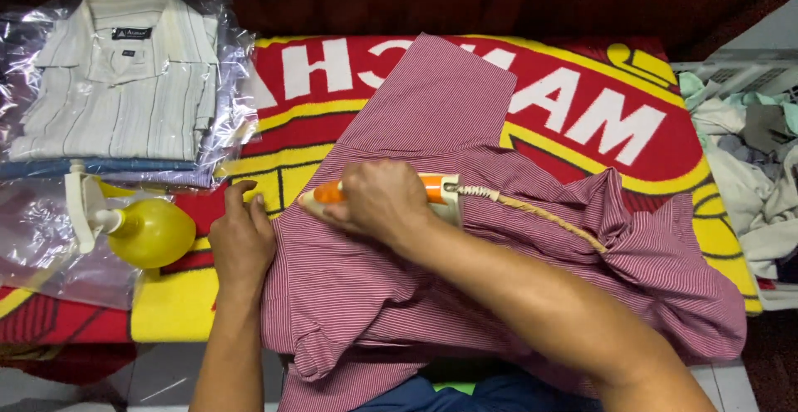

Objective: The person is smoothing out a pink shirt on a flat surface and then using an electric iron to press it before folding it.

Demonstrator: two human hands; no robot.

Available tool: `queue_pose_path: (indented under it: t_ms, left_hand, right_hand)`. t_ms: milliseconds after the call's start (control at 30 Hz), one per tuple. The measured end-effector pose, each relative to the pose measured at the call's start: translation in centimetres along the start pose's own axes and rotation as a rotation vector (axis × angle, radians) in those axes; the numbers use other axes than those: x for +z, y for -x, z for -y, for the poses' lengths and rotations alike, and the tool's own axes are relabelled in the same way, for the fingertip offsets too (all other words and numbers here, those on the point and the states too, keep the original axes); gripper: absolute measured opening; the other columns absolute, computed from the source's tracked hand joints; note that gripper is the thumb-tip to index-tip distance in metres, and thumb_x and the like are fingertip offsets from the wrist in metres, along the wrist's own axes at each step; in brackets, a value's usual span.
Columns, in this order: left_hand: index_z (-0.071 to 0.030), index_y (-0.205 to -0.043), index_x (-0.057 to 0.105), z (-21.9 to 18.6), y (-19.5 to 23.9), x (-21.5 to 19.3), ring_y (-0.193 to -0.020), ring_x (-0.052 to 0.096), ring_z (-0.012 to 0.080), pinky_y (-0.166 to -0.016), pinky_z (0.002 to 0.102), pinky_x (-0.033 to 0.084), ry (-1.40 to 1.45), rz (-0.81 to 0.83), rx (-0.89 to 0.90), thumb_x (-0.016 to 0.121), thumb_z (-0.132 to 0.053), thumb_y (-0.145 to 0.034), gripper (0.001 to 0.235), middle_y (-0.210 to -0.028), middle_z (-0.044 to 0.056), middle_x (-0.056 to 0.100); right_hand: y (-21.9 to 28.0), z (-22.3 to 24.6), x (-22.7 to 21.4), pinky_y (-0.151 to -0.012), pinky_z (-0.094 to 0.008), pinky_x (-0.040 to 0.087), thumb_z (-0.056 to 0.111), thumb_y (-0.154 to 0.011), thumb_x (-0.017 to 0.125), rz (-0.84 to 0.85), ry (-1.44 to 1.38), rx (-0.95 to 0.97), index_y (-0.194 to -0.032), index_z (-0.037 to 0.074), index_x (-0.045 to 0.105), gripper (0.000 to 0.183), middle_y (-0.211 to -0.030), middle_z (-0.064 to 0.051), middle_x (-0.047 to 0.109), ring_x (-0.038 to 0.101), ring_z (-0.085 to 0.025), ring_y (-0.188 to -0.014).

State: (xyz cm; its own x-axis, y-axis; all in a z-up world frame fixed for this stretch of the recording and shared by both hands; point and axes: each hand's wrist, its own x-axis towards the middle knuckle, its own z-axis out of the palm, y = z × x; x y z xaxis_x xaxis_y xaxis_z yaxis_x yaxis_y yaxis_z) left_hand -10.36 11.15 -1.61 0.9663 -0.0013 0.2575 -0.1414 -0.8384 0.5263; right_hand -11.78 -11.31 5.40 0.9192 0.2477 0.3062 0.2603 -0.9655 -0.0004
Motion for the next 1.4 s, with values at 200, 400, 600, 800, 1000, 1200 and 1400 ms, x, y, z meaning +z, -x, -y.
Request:
queue_pose_path:
  t_ms: [200, 400, 600, 800, 1000, 1200, 1400]
  left_hand:
    - [-0.012, -0.127, 0.058, 0.0, 0.0, 0.4, -0.073, 0.073, 0.0430, -0.070, 0.052, 0.057, -0.063, -0.006, 0.022, 0.052, -0.014, -0.110, 0.018, -0.073, 0.018, 0.073]
    - [-0.011, -0.125, 0.058, 0.2, 0.1, 0.7, -0.071, 0.073, 0.0423, -0.068, 0.052, 0.057, -0.054, -0.027, 0.037, 0.053, -0.015, -0.110, 0.017, -0.072, 0.018, 0.073]
    - [-0.011, -0.128, 0.057, 0.5, 0.0, 0.8, -0.068, 0.072, 0.0415, -0.066, 0.050, 0.057, -0.077, -0.031, 0.050, 0.054, -0.015, -0.109, 0.020, -0.068, 0.016, 0.071]
    - [-0.010, -0.128, 0.058, 0.3, 0.2, 0.7, -0.065, 0.071, 0.0405, -0.066, 0.049, 0.057, -0.097, -0.040, 0.046, 0.056, -0.013, -0.109, 0.019, -0.065, 0.016, 0.070]
    - [-0.012, -0.128, 0.057, 0.8, 0.3, 0.8, -0.070, 0.072, 0.0411, -0.068, 0.050, 0.056, -0.127, -0.024, 0.046, 0.055, -0.017, -0.109, 0.020, -0.068, 0.015, 0.071]
    - [-0.011, -0.126, 0.060, 0.7, 0.1, 1.0, -0.072, 0.073, 0.0418, -0.069, 0.051, 0.057, -0.151, -0.043, 0.053, 0.056, -0.018, -0.111, 0.018, -0.072, 0.017, 0.073]
    - [-0.016, -0.120, 0.070, 0.4, 0.6, 1.3, -0.091, 0.069, 0.0333, -0.075, 0.046, 0.056, -0.341, -0.179, 0.308, 0.070, -0.033, -0.099, 0.027, -0.097, 0.007, 0.068]
  right_hand:
    - [0.0, 0.1, 0.2, -0.052, -0.040, 0.057, 0.067, -0.074, 0.068, -0.063, 0.006, -0.002, -0.073, 0.018, 0.067, 0.050, -0.058, -0.003, 0.067, 0.074, -0.027, -0.058]
    - [-1.5, -5.0, 3.3, -0.055, -0.043, 0.059, 0.069, -0.076, 0.069, -0.065, 0.061, 0.114, -0.073, 0.013, 0.067, 0.056, -0.061, -0.005, 0.067, 0.075, -0.031, -0.062]
    - [-0.3, -2.0, 0.3, -0.055, -0.042, 0.058, 0.072, -0.072, 0.068, -0.027, 0.013, 0.032, -0.074, 0.016, 0.068, 0.056, -0.062, -0.004, 0.068, 0.075, -0.028, -0.063]
    - [1.6, -0.2, 2.4, -0.053, -0.042, 0.058, 0.065, -0.072, 0.069, -0.003, -0.064, -0.063, -0.073, 0.019, 0.067, 0.046, -0.058, -0.003, 0.066, 0.074, -0.027, -0.059]
    - [1.6, -5.4, 0.9, -0.052, -0.040, 0.057, 0.069, -0.073, 0.068, -0.066, -0.024, 0.045, -0.074, 0.017, 0.069, 0.053, -0.058, -0.005, 0.068, 0.074, -0.028, -0.059]
    - [3.8, -14.2, 0.2, -0.063, -0.049, 0.060, 0.071, -0.081, 0.068, 0.111, 0.074, 0.217, -0.083, 0.009, 0.074, 0.063, -0.068, -0.015, 0.072, 0.076, -0.041, -0.071]
    - [5.7, -18.3, -2.5, -0.070, -0.051, 0.061, 0.075, -0.086, 0.065, 0.203, 0.080, 0.400, -0.089, 0.007, 0.078, 0.069, -0.077, -0.021, 0.073, 0.076, -0.044, -0.081]
